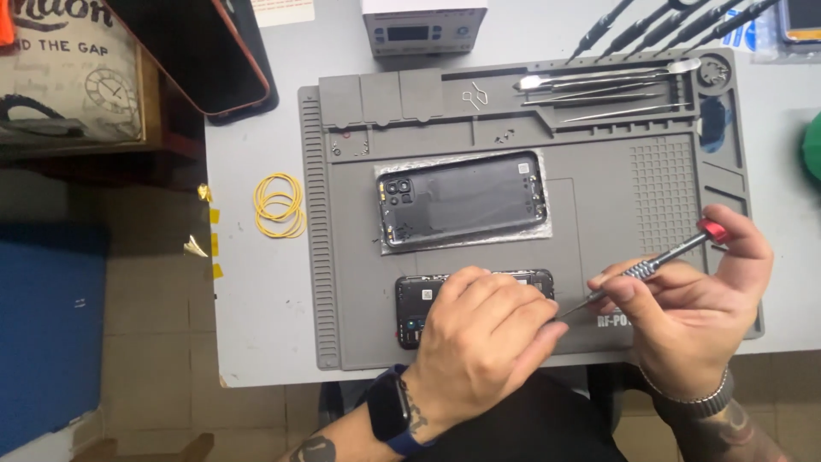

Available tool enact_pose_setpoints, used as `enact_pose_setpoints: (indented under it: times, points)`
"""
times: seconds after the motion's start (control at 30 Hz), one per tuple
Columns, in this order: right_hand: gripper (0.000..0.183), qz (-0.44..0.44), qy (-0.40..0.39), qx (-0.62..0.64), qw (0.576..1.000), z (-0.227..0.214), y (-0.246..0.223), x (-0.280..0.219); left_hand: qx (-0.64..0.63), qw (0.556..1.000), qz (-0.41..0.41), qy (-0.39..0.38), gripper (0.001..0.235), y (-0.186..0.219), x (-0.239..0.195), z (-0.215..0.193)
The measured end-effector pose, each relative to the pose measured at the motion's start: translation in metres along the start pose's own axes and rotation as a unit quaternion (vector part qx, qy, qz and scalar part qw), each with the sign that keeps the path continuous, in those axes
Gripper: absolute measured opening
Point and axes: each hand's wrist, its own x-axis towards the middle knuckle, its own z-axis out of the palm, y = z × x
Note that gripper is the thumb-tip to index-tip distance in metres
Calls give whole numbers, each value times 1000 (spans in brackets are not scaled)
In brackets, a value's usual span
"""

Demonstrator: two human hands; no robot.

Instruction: Reassembling internal components of a smartphone and securing the chassis with rubber bands

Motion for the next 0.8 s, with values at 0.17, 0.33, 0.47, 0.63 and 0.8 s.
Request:
enact_pose_setpoints:
  times: [0.17,0.33,0.47,0.63,0.8]
  points:
    - [80,7,2,5,1000,-8,8,-6,-1,1000,15,12,8,3,2,-1]
    - [12,-123,-20,-232,965,-24,17,-14,-9,1000,7,14,7,2,2,1]
    - [14,-152,-23,-180,972,-34,32,-21,-10,1000,-2,13,7,1,0,3]
    - [88,-318,-98,-191,923,-33,21,-11,-22,1000,-13,15,7,-2,-2,4]
    - [73,-242,-140,-24,960,-24,18,-22,-5,999,-33,-21,15,-3,-8,5]
